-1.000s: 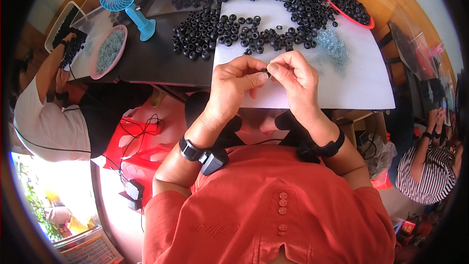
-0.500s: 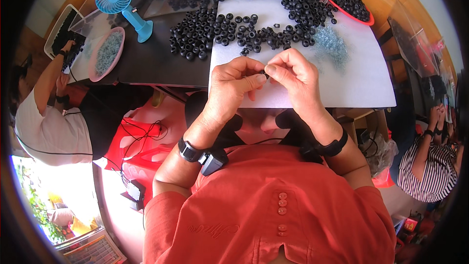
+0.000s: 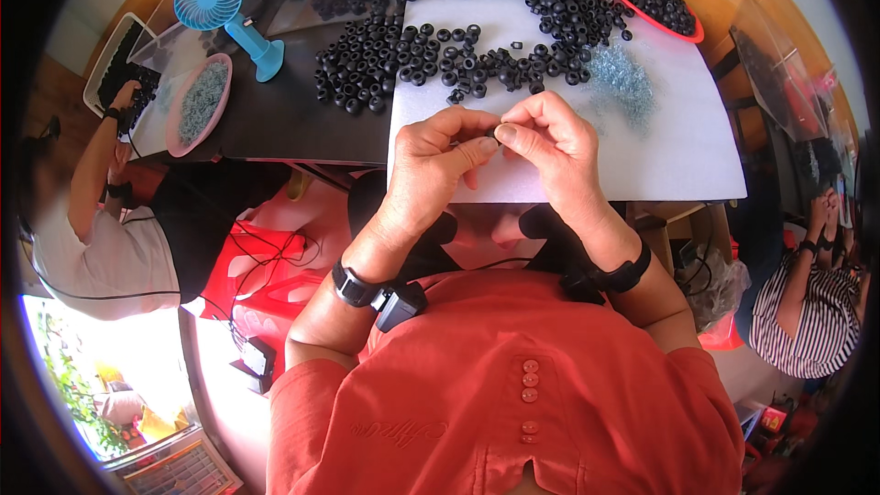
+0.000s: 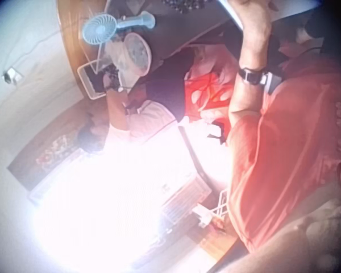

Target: Assembling small black plastic circular rings with light blue plastic pins at a workshop table.

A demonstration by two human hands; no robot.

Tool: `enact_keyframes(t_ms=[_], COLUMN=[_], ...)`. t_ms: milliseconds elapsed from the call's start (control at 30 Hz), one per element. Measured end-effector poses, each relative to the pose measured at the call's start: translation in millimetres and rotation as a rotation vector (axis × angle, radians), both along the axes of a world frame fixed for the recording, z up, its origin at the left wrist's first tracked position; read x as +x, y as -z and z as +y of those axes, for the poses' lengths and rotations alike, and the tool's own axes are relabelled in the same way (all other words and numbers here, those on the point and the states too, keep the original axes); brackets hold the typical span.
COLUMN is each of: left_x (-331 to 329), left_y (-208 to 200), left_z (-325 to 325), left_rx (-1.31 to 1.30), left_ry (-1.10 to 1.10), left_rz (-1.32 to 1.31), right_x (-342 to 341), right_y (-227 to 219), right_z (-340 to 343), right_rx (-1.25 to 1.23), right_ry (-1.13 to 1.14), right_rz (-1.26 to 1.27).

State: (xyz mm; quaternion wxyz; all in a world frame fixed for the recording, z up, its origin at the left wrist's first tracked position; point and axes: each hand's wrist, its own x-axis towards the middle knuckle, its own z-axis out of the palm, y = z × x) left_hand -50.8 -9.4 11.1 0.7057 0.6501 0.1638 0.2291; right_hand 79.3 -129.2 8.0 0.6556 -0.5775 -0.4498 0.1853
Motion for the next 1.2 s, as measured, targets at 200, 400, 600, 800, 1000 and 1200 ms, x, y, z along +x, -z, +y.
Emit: enact_keyframes(t_ms=[200,400,600,800,1000,1200], left_x=[0.0,1.0,0.7,0.4,0.4,0.5], left_y=[1.7,2.4,2.8,3.0,2.8,3.1], left_z=[2.6,2.7,2.9,3.0,1.6,-0.8], left_rx=[0.013,-0.061,-0.057,-0.096,-0.095,-0.07], left_ry=[0.018,0.003,-0.014,-0.018,-0.037,-0.047], left_rz=[0.023,0.017,0.008,-0.013,-0.006,-0.003], right_x=[1.5,-0.5,-0.7,-0.3,-0.4,-2.4], right_y=[0.1,2.2,7.5,7.7,11.4,7.2], right_z=[-0.5,-0.8,-1.6,-3.1,-2.4,-2.6], right_rx=[-0.019,0.004,0.013,0.019,0.043,0.047], right_ry=[-0.009,0.019,0.035,0.026,0.033,0.047], right_rz=[0.038,-0.027,-0.055,-0.05,-0.064,-0.126])
